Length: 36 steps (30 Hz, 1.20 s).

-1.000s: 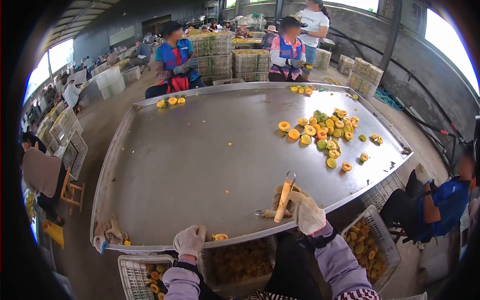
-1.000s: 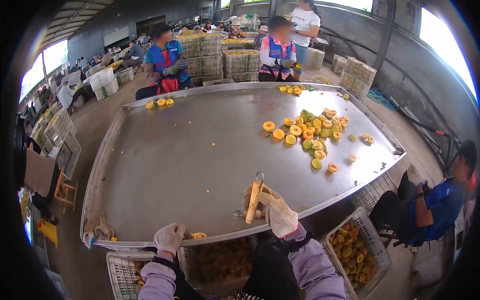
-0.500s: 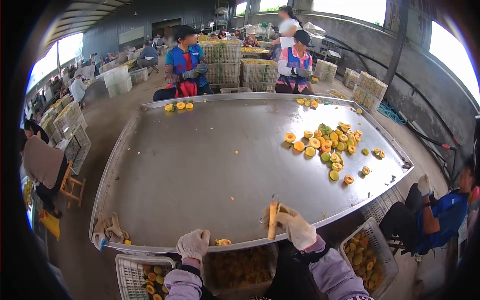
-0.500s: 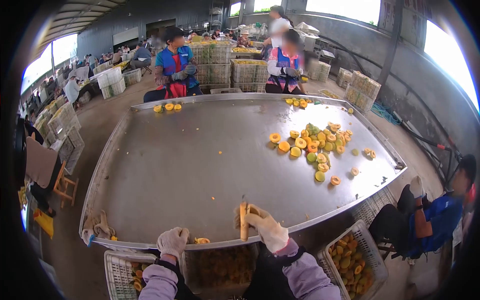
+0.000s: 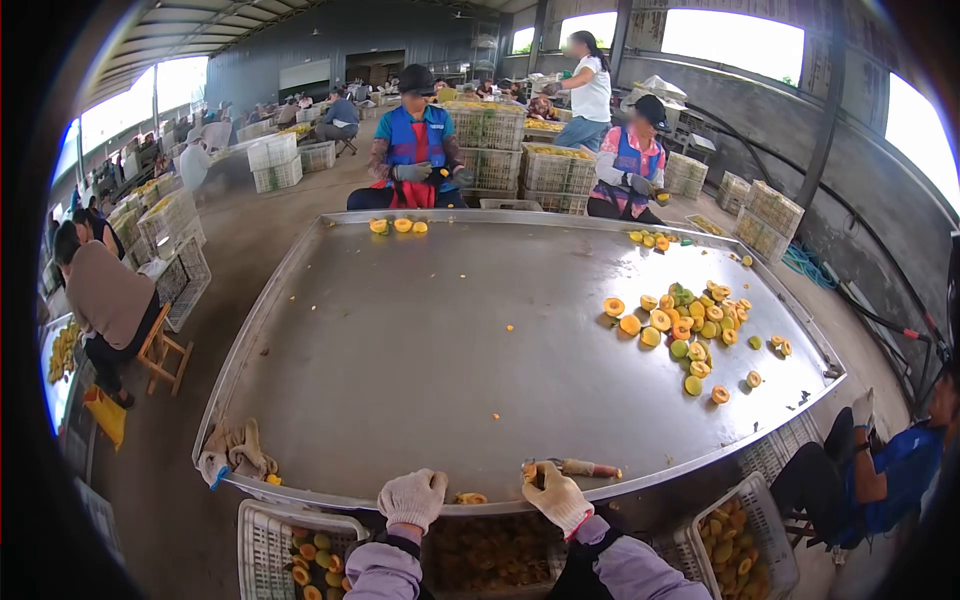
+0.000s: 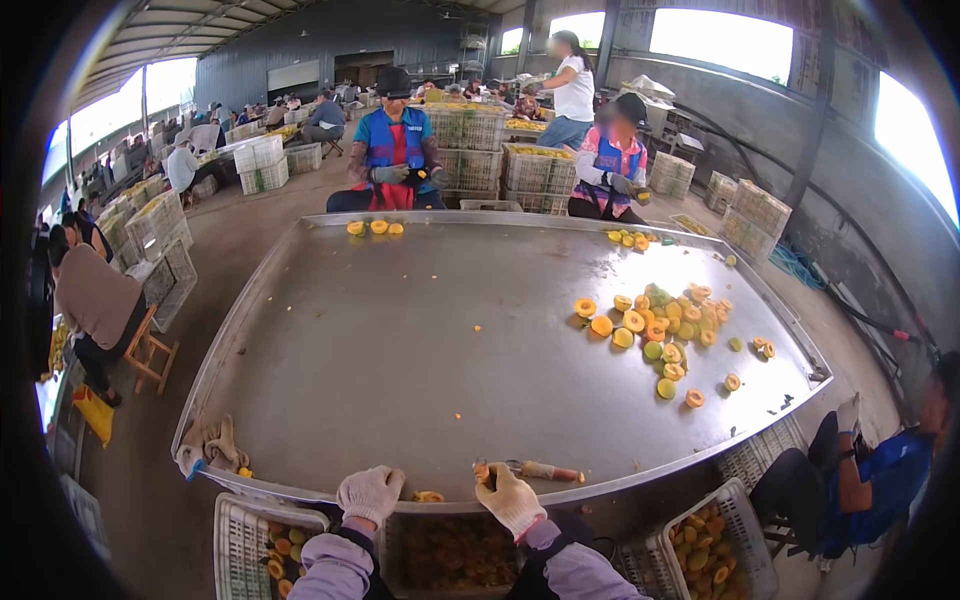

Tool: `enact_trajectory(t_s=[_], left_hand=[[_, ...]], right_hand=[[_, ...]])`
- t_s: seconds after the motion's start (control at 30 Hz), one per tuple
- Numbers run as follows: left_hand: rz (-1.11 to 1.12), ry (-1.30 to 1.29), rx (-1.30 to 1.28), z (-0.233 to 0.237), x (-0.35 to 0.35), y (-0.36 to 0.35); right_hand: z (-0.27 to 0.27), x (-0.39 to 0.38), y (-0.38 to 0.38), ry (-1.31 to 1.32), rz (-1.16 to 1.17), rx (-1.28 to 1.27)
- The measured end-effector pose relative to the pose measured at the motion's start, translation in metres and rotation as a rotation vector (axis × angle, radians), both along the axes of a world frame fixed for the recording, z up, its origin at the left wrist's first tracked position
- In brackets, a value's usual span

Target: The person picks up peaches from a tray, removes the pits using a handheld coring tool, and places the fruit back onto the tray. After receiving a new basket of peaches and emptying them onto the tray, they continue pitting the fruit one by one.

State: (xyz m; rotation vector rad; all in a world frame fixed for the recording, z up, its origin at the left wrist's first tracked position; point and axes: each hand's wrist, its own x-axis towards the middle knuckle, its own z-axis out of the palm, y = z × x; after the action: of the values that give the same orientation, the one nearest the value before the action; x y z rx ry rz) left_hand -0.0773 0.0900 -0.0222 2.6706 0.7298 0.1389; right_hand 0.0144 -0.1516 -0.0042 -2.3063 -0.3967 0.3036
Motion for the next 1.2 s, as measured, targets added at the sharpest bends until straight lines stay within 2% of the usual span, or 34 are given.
enact_trajectory(t_s=[0.2, 0.53, 0.6, 0.8, 1.2], left_hand=[[0.002, -0.038, 0.023, -0.001, -0.001, 0.0], [0.01, -0.049, -0.003, -0.001, -0.003, 0.001], [0.018, 0.058, -0.043, 0.005, -0.004, 0.0], [-0.007, -0.061, 0.017, -0.009, -0.004, 0.002], [0.015, -0.068, -0.026, -0.013, -0.003, 0.002]], right_hand=[[0.009, -0.019, 0.014, -0.136, 0.046, -0.243], [0.009, -0.019, 0.018, -0.131, 0.052, -0.289], [0.005, -0.019, 0.019, -0.173, 0.029, -0.245], [0.014, -0.024, 0.022, -0.172, 0.016, -0.29], [0.008, -0.024, 0.023, -0.174, -0.017, -0.284]])
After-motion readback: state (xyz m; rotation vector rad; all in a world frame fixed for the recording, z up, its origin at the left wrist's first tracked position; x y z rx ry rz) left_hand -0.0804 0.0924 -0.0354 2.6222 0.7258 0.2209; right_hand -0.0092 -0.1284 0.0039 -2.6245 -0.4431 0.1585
